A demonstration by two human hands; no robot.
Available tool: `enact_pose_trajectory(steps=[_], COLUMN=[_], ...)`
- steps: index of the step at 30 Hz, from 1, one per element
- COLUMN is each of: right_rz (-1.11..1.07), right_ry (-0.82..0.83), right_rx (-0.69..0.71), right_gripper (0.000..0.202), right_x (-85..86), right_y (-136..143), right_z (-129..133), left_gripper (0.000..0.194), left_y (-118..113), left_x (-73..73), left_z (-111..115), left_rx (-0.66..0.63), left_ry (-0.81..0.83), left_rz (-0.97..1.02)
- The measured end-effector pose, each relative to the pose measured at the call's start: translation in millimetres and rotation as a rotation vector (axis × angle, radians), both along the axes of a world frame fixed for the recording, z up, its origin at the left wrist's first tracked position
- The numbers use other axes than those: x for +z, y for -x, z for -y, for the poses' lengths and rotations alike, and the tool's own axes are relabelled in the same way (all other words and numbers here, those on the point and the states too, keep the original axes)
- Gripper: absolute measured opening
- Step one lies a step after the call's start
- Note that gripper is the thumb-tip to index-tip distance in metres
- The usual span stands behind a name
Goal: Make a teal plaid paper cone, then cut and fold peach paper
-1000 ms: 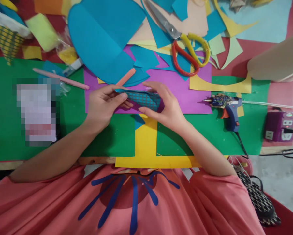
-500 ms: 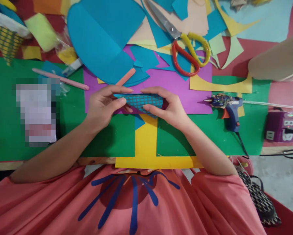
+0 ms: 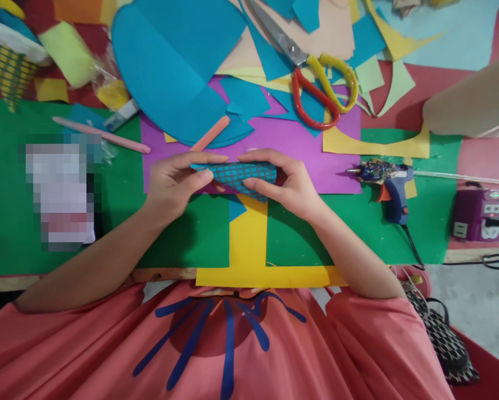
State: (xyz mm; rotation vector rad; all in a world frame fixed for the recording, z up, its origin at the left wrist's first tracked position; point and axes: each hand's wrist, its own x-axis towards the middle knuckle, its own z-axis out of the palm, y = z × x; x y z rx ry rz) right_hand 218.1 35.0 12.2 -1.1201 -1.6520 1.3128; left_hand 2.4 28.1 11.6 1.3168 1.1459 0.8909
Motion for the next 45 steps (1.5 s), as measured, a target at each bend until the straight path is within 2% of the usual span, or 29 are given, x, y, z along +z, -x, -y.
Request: enact_pose_trajectory(steps=[7, 14, 21, 25, 29, 32, 35, 39, 45], right_rz=[-0.035, -0.07, -0.167, -0.219, -0.219, -0.191, -0.179, -0.183, -0.24], right_ry=[-0.017, 0.046, 0.133, 0.135, 0.143, 0.132, 0.095, 0.113, 0.262], right_rx=[0.012, -0.027, -0.064, -0.084, -0.082, -0.101, -0.197, -0.232, -0.224], right_gripper=[0.03, 0.031, 0.035, 0.029, 0.025, 0.034, 0.04, 0.031, 0.04], right_x=[0.0, -1.3, -0.9, -0.1, 0.0, -0.7, -3.6, -9.0, -6.9], right_y=[0, 0, 3, 3, 3, 3, 2, 0, 5], right_z=[-2, -1, -1, -1, -1, -2, -3, -4, -5], left_gripper=[0.022, 0.018, 0.012, 0.019, 0.021, 0.015, 0.017, 0.021, 0.025], left_y=[1, 2, 3, 5, 6, 5, 4, 4, 5], left_x=[-2.9, -8.0, -7.4, -13.3, -18.8, -16.4, -11.7, -10.1, -14.0], left_z=[-3, -3, -4, -5, -6, -5, -3, 2, 6], left_rx=[-0.051, 0.016, 0.006, 0.019, 0.012, 0.03, 0.097, 0.142, 0.026], left_ry=[-0.11, -0.229, -0.302, -0.286, -0.317, -0.385, -0.475, -0.607, -0.794], left_rz=[0.122, 0.056, 0.064, 0.017, 0.068, 0.115, 0.017, -0.218, -0.459])
